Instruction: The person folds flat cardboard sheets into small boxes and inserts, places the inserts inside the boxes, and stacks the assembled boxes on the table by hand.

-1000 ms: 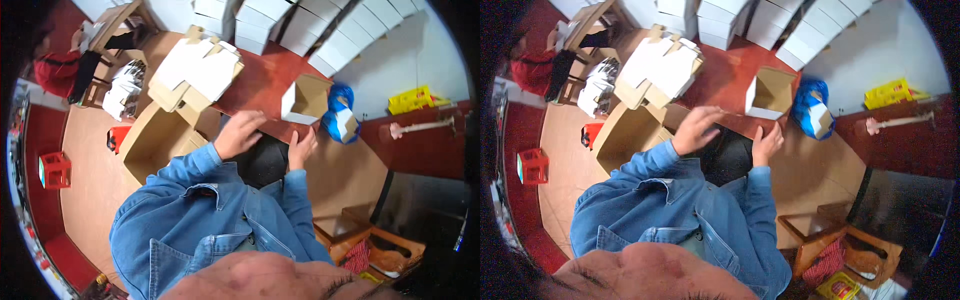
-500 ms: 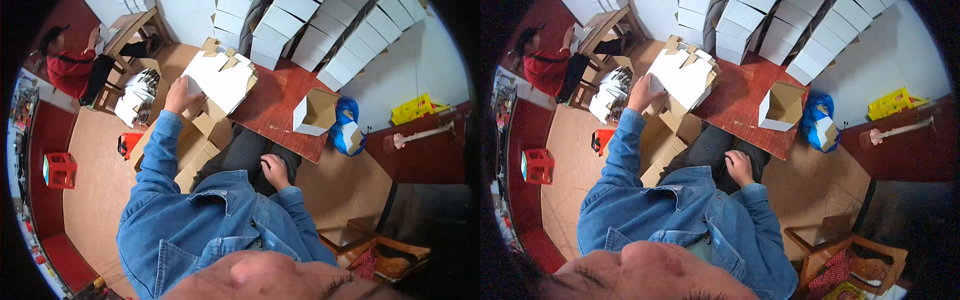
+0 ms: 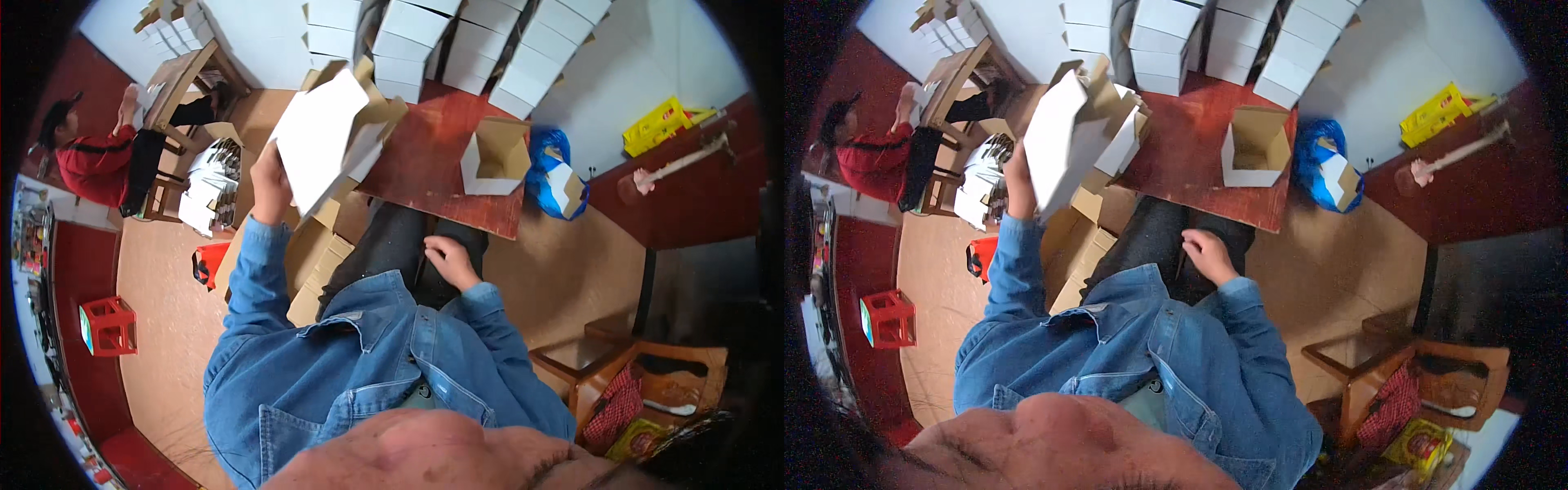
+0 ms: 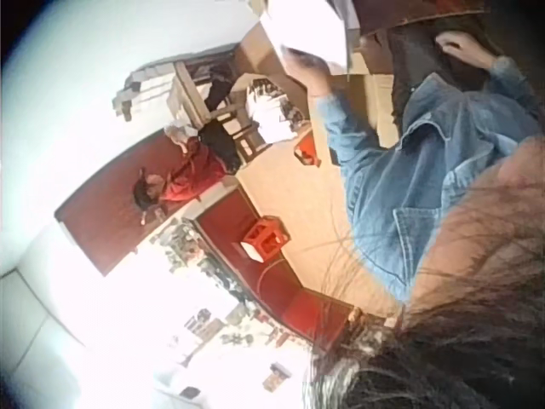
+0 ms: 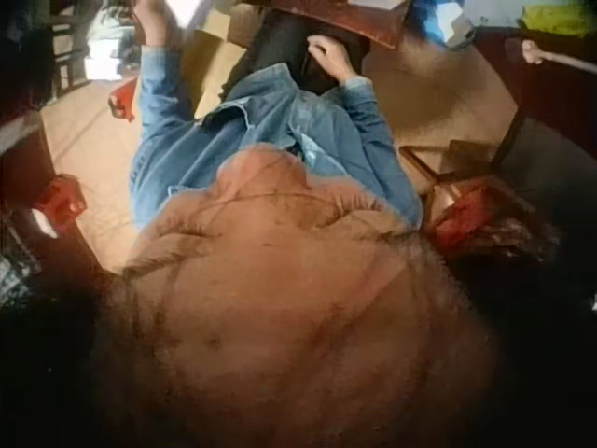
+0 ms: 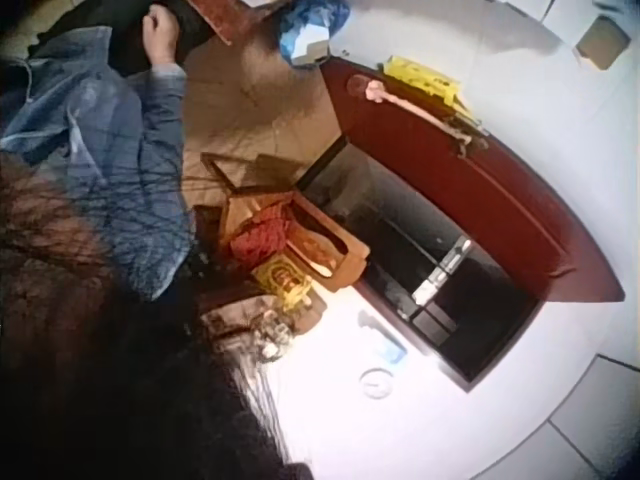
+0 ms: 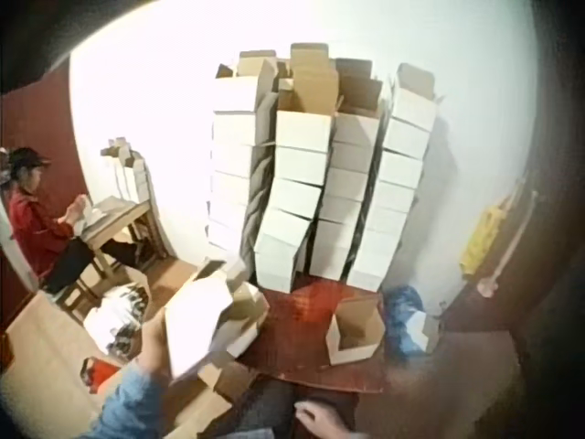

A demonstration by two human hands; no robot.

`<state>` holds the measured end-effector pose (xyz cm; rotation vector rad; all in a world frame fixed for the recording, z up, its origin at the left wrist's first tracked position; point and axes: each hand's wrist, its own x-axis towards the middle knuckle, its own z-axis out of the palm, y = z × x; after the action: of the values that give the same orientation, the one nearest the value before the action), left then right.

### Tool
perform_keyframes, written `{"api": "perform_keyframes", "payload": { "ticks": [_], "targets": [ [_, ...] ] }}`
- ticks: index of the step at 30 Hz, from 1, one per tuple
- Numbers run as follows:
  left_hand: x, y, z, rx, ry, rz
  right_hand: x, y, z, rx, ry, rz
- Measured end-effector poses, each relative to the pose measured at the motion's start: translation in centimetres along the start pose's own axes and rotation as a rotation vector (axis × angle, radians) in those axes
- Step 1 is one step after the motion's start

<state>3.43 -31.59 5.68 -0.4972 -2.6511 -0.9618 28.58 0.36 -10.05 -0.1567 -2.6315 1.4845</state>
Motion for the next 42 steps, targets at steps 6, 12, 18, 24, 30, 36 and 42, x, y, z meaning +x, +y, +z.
{"api": "perform_keyframes", "payload": {
  "ticks": [6, 12, 18, 24, 30, 36, 42],
  "targets": [
    [-10.0, 1.5, 10.8, 0.050, -0.107, 0.437, 0.5, -3.4, -7.7, 0.818, 0.275, 0.244],
    [-15.7, 2.5, 16.4, -0.143, -0.283, 0.545, -0.7, -10.0, -14.5, 0.829, 0.116, 0.049],
    [-15.7, 4.4, 16.3, -0.537, -0.459, -0.008, -1.4, -10.7, -15.5, 0.342, -0.063, 0.093],
    [-13.8, 6.7, 14.7, -0.853, -0.535, -0.634, -2.1, -11.3, -16.1, 0.104, 0.237, 0.236],
    [-11.6, 16.4, 7.2, -0.697, -0.277, 0.231, -1.6, -14.7, -15.4, -0.126, 0.254, 0.153],
    [-12.8, 20.5, 7.7, -0.832, -0.560, 0.231, -1.3, -16.6, -14.1, -0.289, 0.250, 0.003],
    [-13.0, 19.9, 8.1, -0.714, -0.438, 0.457, -1.7, -16.3, -16.7, -0.181, 0.224, 0.094]
  ]
}}
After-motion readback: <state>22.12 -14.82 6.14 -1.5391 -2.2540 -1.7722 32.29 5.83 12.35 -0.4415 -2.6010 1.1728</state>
